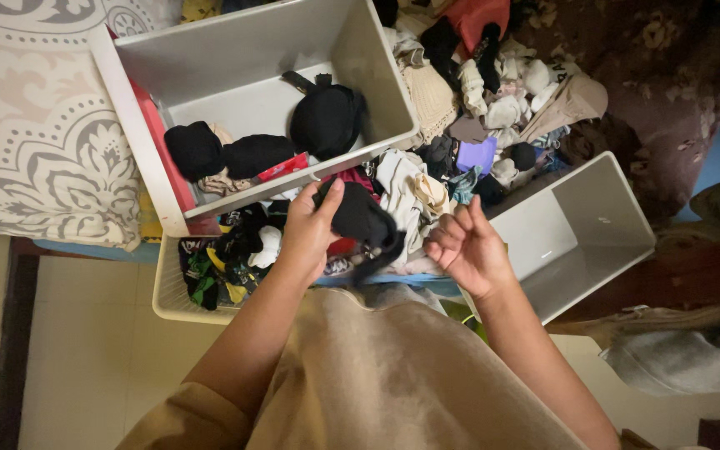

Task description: The person sorts socks from a pile by pairing them and placing them into drawers.

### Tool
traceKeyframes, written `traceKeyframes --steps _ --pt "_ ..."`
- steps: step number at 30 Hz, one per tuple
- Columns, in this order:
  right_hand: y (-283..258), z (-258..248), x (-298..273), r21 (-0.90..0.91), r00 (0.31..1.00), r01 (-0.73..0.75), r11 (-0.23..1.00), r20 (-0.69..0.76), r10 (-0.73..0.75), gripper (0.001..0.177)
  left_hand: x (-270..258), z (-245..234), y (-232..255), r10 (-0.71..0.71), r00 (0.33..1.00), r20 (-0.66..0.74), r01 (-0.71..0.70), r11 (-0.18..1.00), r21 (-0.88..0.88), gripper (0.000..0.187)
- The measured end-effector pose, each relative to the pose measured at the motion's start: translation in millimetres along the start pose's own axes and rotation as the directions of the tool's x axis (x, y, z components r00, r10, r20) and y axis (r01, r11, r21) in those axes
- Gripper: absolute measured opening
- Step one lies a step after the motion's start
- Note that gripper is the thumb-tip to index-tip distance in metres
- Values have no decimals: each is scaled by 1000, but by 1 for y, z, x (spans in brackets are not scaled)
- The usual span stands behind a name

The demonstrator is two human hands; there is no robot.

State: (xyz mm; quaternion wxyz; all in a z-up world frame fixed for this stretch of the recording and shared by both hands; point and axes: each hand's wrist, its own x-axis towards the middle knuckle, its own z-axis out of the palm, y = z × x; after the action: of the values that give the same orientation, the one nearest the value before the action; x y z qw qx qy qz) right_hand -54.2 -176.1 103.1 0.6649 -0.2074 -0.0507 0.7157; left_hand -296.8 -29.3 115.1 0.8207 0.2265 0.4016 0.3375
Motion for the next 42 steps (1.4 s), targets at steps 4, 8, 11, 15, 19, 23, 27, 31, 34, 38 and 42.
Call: traceKeyframes --steps 4,8,11,15,19,23,27,31,34,38,42 --pt "49 -61 9 -464 808 -205 862 -577 -118 13 10 -16 -21 -99 994 -44 97 994 -47 26" --pt "93 -180 -2 -648 740 -460 607 -658 -141 19 18 -61 -52 -38 999 39 38 999 -20 32" --pt "116 -248 -5 -838 918 -366 406 -396 10 34 24 -96 -62 11 999 31 -10 999 -48 27" --pt "145 -295 41 -947 905 173 272 261 335 54 12 -120 -62 292 950 112 -288 678 676 45" --pt "199 -325 87 -937 933 -320 -139 -337 127 30 27 -121 -68 -101 980 -169 84 991 -109 32" --pt "191 -326 89 -642 833 -376 668 -551 -60 14 36 -126 -78 -236 962 -138 179 925 -334 32" --pt "117 -235 36 -473 890 -122 873 -441 -114 26 29 -108 -78 -170 982 -78 144 954 -264 34" --pt "48 -83 -5 -258 912 109 960 -357 -199 33 13 -73 -62 -158 987 12 158 975 -154 43" --pt "20 -20 -30 -230 963 213 949 -115 -244 34 3 -39 -50 -100 971 218 69 987 146 34" --pt "9 11 -50 -282 965 178 943 -138 -224 38 -12 18 -36 -144 909 392 -16 926 377 27" --pt "-4 28 -57 -402 940 205 893 -172 -294 35 -26 63 -29 -96 925 367 -127 834 537 34"
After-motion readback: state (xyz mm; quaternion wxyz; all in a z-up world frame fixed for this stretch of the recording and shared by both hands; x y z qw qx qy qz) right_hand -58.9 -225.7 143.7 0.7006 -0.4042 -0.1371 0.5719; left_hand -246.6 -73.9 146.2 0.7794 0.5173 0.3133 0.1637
